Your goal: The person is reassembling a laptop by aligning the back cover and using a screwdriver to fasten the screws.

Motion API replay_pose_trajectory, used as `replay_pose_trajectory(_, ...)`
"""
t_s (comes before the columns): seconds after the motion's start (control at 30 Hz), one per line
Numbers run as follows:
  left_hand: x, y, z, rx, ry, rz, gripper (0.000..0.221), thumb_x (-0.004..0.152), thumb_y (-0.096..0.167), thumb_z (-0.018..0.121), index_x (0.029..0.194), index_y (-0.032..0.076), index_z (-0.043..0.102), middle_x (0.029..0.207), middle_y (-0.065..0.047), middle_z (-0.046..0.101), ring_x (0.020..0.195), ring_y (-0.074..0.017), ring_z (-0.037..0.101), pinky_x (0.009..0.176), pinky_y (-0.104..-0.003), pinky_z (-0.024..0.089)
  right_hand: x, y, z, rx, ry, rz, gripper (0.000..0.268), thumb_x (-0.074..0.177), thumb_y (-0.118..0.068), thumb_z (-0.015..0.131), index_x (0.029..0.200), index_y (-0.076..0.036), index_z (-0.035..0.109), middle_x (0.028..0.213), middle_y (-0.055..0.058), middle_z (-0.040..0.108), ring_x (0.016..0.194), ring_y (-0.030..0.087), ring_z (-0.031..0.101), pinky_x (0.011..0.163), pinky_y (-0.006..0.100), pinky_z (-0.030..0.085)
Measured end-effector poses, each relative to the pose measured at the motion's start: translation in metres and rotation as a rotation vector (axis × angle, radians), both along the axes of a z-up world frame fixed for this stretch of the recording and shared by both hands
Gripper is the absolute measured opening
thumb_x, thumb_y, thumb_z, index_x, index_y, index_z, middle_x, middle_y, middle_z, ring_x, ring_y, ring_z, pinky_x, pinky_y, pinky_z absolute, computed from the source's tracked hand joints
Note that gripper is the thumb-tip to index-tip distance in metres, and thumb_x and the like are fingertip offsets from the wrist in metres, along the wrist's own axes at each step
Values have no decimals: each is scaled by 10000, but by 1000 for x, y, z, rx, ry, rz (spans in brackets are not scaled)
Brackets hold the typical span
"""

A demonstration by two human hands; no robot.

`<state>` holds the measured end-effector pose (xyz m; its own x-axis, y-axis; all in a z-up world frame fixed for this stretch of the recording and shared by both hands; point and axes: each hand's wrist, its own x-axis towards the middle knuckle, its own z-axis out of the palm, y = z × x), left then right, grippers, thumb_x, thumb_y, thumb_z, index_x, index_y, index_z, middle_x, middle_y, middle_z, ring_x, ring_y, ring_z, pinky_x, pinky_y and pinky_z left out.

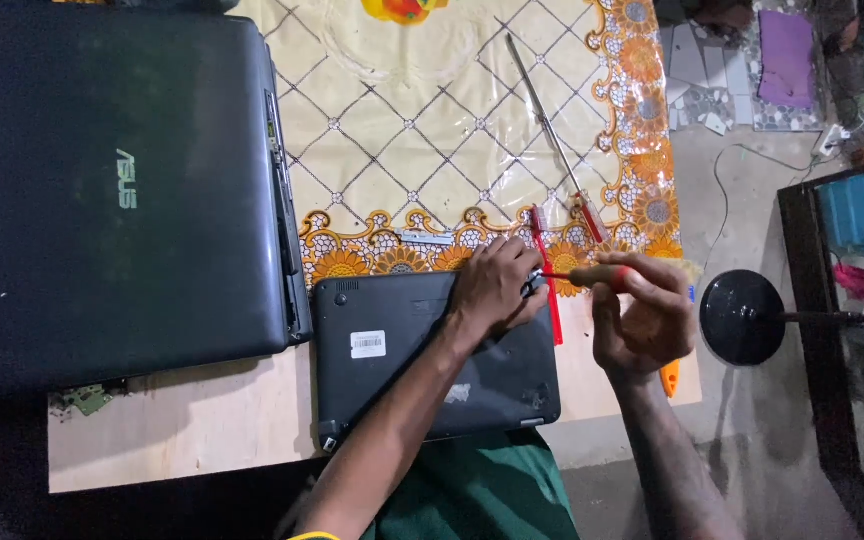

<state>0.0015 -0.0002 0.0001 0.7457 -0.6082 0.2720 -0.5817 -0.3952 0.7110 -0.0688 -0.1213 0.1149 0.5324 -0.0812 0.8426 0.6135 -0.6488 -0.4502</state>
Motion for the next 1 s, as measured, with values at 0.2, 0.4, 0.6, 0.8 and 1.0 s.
replay_pose_trajectory(0.2, 0, 3, 10, -10, -23, 13, 255, 737, 305, 657, 928, 137, 670, 859, -69, 582, 871, -302, 622, 724, -440, 511, -3, -17, -9, -126, -64, -160, 377, 802, 19, 852, 1035, -1, 557, 920, 233, 608, 780, 293, 623, 685, 368, 509)
replay_pose_trajectory(0.4, -2, 0, 2, -23, -28, 17, 267, 741, 314, 658, 937, 133, 671, 869, -75, 590, 877, -308, 625, 737, -456, 514, -5, -13, 9, -161, 48, -94, 428, 813, -65, 850, 1096, 14, 539, 1015, 246, 616, 892, 356, 658, 735, 409, 517)
replay_pose_trajectory(0.6, 0, -4, -7, -11, -35, 11, 279, 718, 330, 676, 930, 149, 669, 864, -65, 585, 883, -302, 621, 734, -448, 509, 0, 17, 12, -145, 3, -147, 330, 789, -25, 851, 971, 28, 580, 912, 244, 676, 780, 359, 687, 686, 398, 535)
replay_pose_trajectory(0.8, -2, 2, 9, 22, -52, 15, 269, 719, 320, 680, 924, 146, 667, 850, -70, 582, 874, -303, 625, 729, -442, 514, -3, -10, 5, -135, -23, -250, 428, 756, -50, 933, 965, 17, 565, 846, 230, 638, 706, 334, 638, 631, 391, 510)
replay_pose_trajectory(1.0, -2, 7, 23, 39, -60, -11, 311, 774, 307, 716, 989, 88, 661, 941, -103, 657, 865, -264, 618, 720, -416, 538, -21, -15, 30, 8, 2, -331, 319, 908, -102, 736, 1068, 15, 485, 948, 220, 588, 888, 348, 631, 783, 409, 543)
